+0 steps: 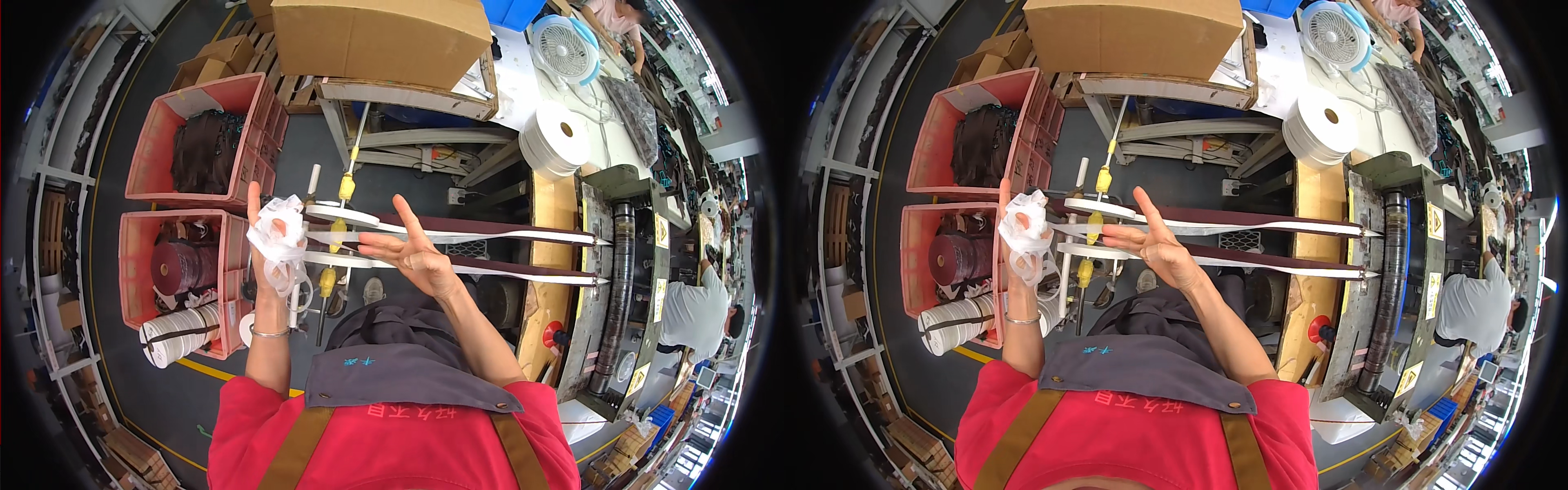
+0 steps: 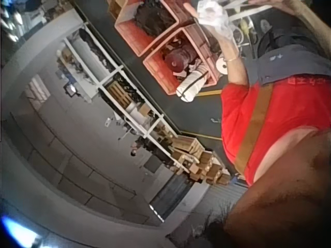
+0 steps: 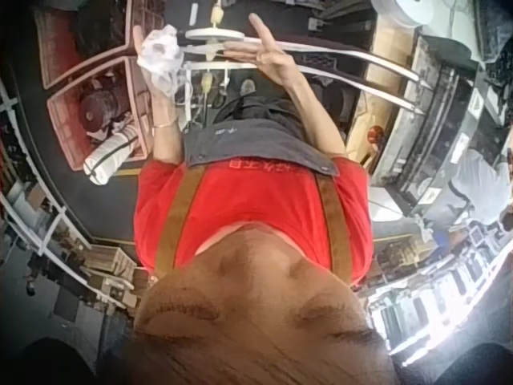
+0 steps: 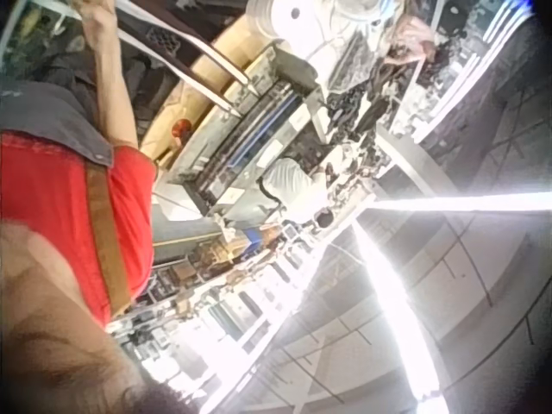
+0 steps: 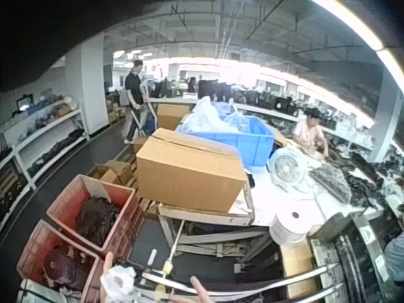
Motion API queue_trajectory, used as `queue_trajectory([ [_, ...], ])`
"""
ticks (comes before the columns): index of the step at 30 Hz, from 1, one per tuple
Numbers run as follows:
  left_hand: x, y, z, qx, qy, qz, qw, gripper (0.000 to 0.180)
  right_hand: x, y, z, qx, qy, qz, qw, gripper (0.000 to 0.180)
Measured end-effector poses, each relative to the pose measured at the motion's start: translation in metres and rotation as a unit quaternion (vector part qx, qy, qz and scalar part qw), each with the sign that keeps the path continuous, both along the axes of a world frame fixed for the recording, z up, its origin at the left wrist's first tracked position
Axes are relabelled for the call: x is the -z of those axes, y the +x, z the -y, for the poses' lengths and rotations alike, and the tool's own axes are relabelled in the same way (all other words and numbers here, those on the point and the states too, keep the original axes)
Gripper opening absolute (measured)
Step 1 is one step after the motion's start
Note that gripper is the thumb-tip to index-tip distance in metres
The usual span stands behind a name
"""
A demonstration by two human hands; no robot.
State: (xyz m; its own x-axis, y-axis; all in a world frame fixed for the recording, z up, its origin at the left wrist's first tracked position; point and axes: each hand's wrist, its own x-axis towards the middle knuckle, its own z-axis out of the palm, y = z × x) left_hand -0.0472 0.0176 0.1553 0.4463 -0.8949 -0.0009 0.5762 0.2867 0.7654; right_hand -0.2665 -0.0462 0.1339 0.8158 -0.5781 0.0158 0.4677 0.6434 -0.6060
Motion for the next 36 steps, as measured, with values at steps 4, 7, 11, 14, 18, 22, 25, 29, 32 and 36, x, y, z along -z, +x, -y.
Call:
queue_trajectory([
  [4,-0.006,-0.001,-0.002,0.003,0.022,0.012,1.0,0.07,-0.003,0.007,-0.003,0.116,-0.202,-0.262,0.937,0.077],
  [7,-0.006,-0.002,-0.004,0.014,0.016,0.041,0.999,0.07,-0.024,0.01,-0.01,0.271,-0.664,-0.401,0.571,0.075],
  [11,-0.005,0.02,-0.007,0.068,-0.038,-0.067,0.995,0.063,-0.001,0.015,-0.013,0.139,-0.694,-0.486,0.513,0.053],
  [14,0.001,0.052,-0.003,-0.06,-0.053,-0.032,0.996,0.053,0.002,0.008,-0.024,0.027,-0.591,-0.519,0.617,0.019],
  [18,0.001,0.021,0.011,0.021,0.163,0.386,0.908,0.034,-0.049,0.017,-0.02,-0.026,-0.585,-0.389,0.711,0.021],
  [22,0.018,-0.006,0.0,0.574,0.087,0.422,0.697,0.036,-0.042,0.021,0.004,-0.022,-0.548,-0.38,0.745,0.019],
  [25,0.027,0.01,-0.01,0.485,-0.035,0.199,0.851,0.027,-0.023,0.01,-0.002,-0.016,-0.56,-0.411,0.719,0.019],
  [29,0.017,0.017,0.006,0.18,-0.09,-0.241,0.949,0.056,0.003,0.012,-0.023,0.109,-0.598,-0.441,0.66,0.019],
  [32,0.017,0.01,0.019,0.074,0.045,0.094,0.992,0.061,-0.005,0.021,-0.03,0.059,-0.62,-0.42,0.66,0.019],
  [36,0.029,-0.016,0.015,0.275,0.168,0.411,0.853,0.043,-0.037,0.025,-0.02,0.029,-0.623,-0.416,0.661,0.018],
])
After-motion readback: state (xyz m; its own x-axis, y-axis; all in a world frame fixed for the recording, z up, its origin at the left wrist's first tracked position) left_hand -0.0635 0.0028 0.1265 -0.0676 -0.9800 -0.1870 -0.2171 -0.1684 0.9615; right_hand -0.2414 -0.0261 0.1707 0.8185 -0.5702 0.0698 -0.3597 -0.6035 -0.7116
